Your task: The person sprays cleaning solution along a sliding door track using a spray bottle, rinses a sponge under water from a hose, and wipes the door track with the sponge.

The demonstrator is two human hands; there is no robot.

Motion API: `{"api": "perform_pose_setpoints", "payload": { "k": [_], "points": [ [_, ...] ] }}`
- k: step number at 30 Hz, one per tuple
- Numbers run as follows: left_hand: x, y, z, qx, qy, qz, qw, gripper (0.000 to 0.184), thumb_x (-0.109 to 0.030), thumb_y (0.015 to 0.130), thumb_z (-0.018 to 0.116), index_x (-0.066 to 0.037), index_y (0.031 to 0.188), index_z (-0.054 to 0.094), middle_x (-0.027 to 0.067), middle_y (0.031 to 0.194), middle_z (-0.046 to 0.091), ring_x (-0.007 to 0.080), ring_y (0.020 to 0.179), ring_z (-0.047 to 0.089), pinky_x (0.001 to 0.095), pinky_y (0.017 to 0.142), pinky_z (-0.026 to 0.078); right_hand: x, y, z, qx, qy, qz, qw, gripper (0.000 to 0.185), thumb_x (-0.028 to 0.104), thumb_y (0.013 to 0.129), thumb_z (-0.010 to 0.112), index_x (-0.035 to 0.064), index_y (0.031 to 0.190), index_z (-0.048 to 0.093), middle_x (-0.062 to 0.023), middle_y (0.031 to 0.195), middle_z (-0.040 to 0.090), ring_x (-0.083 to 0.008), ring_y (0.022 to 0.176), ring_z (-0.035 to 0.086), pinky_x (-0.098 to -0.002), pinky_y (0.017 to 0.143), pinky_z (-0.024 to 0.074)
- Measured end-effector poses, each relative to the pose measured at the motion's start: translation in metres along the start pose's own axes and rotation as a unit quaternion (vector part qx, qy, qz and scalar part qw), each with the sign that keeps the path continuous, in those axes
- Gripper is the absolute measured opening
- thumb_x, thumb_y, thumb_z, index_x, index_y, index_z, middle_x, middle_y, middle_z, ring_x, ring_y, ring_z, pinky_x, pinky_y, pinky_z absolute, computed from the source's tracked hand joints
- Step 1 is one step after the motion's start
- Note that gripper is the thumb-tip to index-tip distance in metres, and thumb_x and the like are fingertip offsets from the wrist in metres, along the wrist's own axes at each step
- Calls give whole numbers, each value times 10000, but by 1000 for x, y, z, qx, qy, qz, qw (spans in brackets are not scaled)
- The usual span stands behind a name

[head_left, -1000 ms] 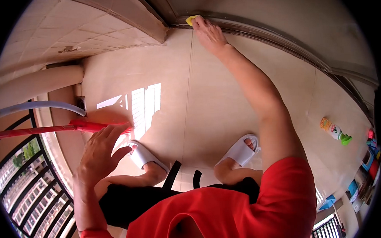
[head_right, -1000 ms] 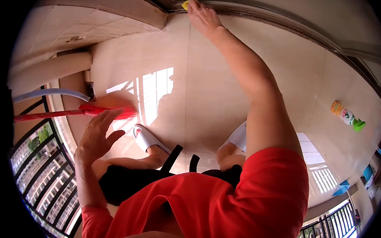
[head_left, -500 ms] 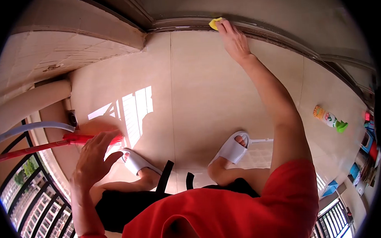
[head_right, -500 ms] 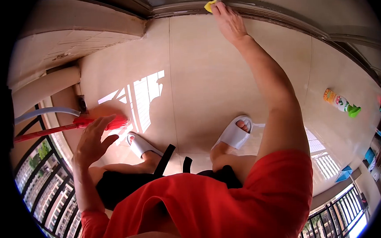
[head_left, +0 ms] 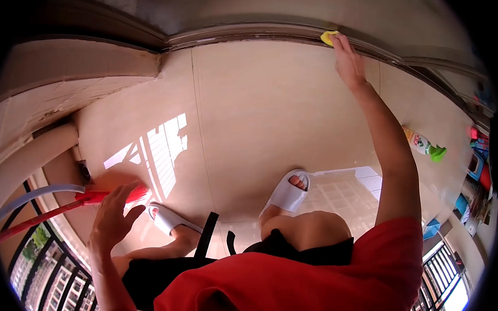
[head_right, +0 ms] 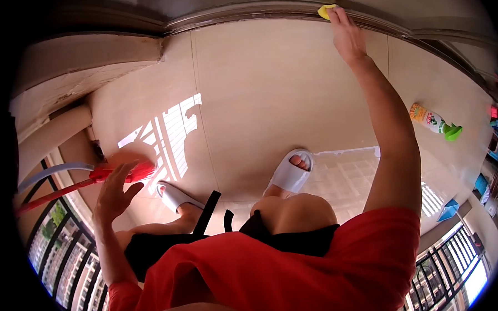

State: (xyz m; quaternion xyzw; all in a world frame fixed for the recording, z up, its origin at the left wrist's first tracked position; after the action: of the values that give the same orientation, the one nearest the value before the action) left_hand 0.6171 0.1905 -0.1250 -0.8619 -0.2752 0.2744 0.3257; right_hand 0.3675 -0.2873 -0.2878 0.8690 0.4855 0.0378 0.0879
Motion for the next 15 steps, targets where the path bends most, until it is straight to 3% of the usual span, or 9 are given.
{"api": "perform_pose_setpoints", "payload": {
  "k": [4,5,8,10,13,15],
  "points": [
    [4,19,9,13,15,-6,1000,402,-150,845,645,-49,1217,535,173,1186,586,377,1088,550,434,915,445,79,29,-1,-64,76,-6,995,430,27,796,541,109,1215,493,-34,1143,506,-241,927,608,-380,744,556],
    [2,24,10,27,11,-13,999,398,-151,847,641,-47,1217,534,174,1183,586,379,1087,550,434,914,446,77,32,4,-93,81,30,992,400,28,788,553,114,1177,519,-17,1144,517,-228,922,607,-370,743,552],
    [-1,32,18,42,13,-11,999,391,-148,853,634,-41,1214,530,178,1179,587,383,1091,550,432,917,449,48,14,-2,-134,55,5,989,360,23,788,556,120,1134,548,10,1145,533,-219,917,607,-356,734,546],
    [-7,37,19,44,5,2,999,395,-147,854,633,-40,1219,525,180,1180,587,382,1096,549,431,920,448,-19,-8,-8,-151,10,84,985,381,-13,766,572,159,1107,573,28,1140,553,-214,929,611,-348,725,540],
    [-13,44,21,58,6,-8,998,407,-145,854,633,-40,1230,517,183,1188,583,383,1108,544,430,930,445,-127,-53,-2,-145,1,267,953,383,-6,780,565,181,1114,546,4,1147,552,-288,959,609,-400,730,535],
    [-16,50,23,64,8,-11,998,417,-141,851,636,-41,1236,514,185,1189,582,381,1106,546,427,931,446,-156,-69,-6,-189,10,350,917,361,12,796,565,182,1113,537,-14,1144,552,-306,961,605,-413,732,531]
  ]
}}
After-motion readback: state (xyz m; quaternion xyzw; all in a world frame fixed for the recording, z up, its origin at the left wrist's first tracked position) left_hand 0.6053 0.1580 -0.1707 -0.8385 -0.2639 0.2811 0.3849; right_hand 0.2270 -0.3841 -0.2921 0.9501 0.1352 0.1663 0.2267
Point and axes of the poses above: each hand's wrist, its own y-axis towards the middle knuckle, its own z-axis out of the palm, x = y × z, the point moved 9 cm from there along y, towards the middle knuckle
